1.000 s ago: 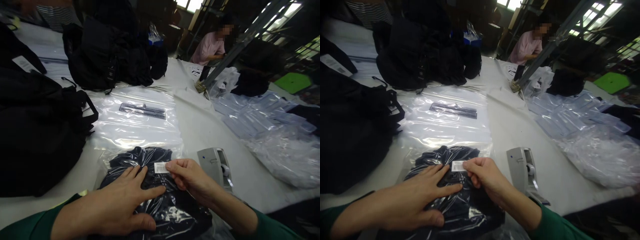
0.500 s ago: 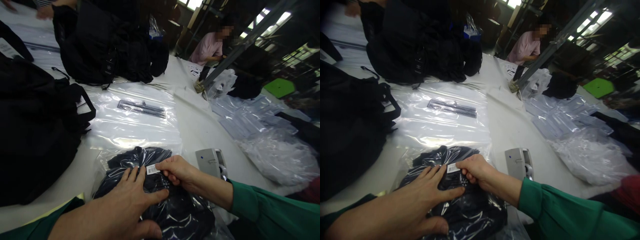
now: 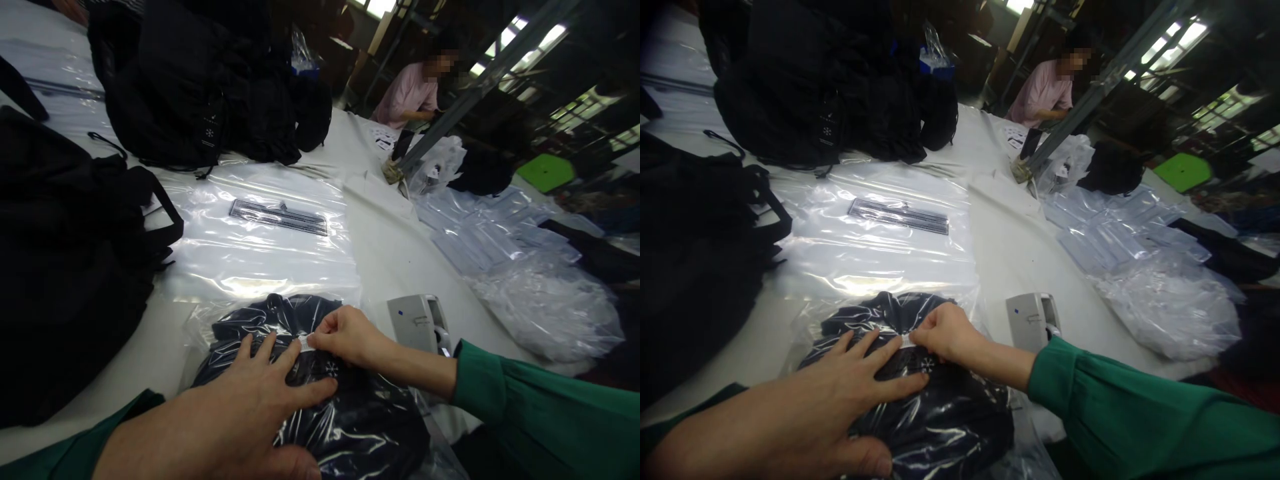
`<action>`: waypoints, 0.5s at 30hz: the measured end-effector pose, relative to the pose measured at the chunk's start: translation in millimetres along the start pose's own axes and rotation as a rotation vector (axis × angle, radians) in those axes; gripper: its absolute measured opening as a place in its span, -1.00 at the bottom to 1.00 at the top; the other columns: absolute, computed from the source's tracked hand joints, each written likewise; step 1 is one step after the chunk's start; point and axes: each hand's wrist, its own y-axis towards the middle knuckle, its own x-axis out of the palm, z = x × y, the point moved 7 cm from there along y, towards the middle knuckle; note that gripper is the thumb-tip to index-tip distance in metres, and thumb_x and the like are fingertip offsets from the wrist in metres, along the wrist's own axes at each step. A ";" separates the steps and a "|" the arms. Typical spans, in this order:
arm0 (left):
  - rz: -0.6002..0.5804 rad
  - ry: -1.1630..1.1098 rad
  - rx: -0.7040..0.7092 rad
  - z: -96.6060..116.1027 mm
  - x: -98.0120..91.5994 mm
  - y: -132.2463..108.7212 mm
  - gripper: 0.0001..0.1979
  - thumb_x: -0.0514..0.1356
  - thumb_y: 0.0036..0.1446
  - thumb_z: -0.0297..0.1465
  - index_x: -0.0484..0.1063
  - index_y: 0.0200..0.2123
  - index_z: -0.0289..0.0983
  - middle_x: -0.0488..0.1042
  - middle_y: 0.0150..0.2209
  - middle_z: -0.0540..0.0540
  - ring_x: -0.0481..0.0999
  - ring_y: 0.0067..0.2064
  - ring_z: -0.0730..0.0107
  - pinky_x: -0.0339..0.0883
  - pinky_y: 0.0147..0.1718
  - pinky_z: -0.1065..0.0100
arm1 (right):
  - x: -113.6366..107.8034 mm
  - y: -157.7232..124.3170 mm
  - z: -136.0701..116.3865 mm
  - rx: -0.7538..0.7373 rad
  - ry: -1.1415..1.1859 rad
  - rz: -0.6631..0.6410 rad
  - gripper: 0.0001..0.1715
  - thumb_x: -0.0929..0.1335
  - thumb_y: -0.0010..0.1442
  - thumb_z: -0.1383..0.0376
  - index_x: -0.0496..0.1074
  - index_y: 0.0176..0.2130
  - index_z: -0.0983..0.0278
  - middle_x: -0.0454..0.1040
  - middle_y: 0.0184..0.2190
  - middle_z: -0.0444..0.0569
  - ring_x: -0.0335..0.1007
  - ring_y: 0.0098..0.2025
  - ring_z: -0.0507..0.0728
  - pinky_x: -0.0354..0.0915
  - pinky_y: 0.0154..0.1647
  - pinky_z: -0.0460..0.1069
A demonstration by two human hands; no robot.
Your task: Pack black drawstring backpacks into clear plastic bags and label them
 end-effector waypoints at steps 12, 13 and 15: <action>0.010 0.015 0.030 0.3 -1.1 0.3 -0.23 0.19 0.10 0.05 0.04 0.33 0.08 -0.05 0.39 -0.31 -0.08 0.32 -0.54 -0.21 0.08 -0.59 | -5.5 -55.8 -32.2 -0.787 -0.319 -0.261 -0.48 0.23 0.36 0.23 0.24 0.27 0.10 0.33 0.23 -0.03 0.13 0.31 0.25 -0.19 0.37 0.27; 0.029 0.003 0.041 -4.0 1.5 -2.8 -0.22 0.15 0.13 0.07 -0.02 0.35 0.07 -0.05 0.39 -0.28 -0.08 0.34 -0.48 -0.21 0.12 -0.55 | -5.5 -56.5 -24.7 -0.755 -0.319 -0.314 -0.48 0.21 0.38 0.23 0.21 0.29 0.08 0.29 0.26 -0.05 0.07 0.33 0.25 -0.27 0.38 0.30; 0.068 -0.030 0.032 -18.8 9.4 -13.6 -0.23 0.09 0.19 0.06 -0.13 0.37 0.07 -0.06 0.40 -0.16 -0.13 0.38 -0.30 -0.22 0.21 -0.43 | -13.3 -50.4 -0.7 -0.658 -0.340 -0.317 -0.48 0.20 0.39 0.18 0.21 0.29 0.08 0.21 0.30 -0.06 -0.02 0.37 0.27 -0.39 0.38 0.35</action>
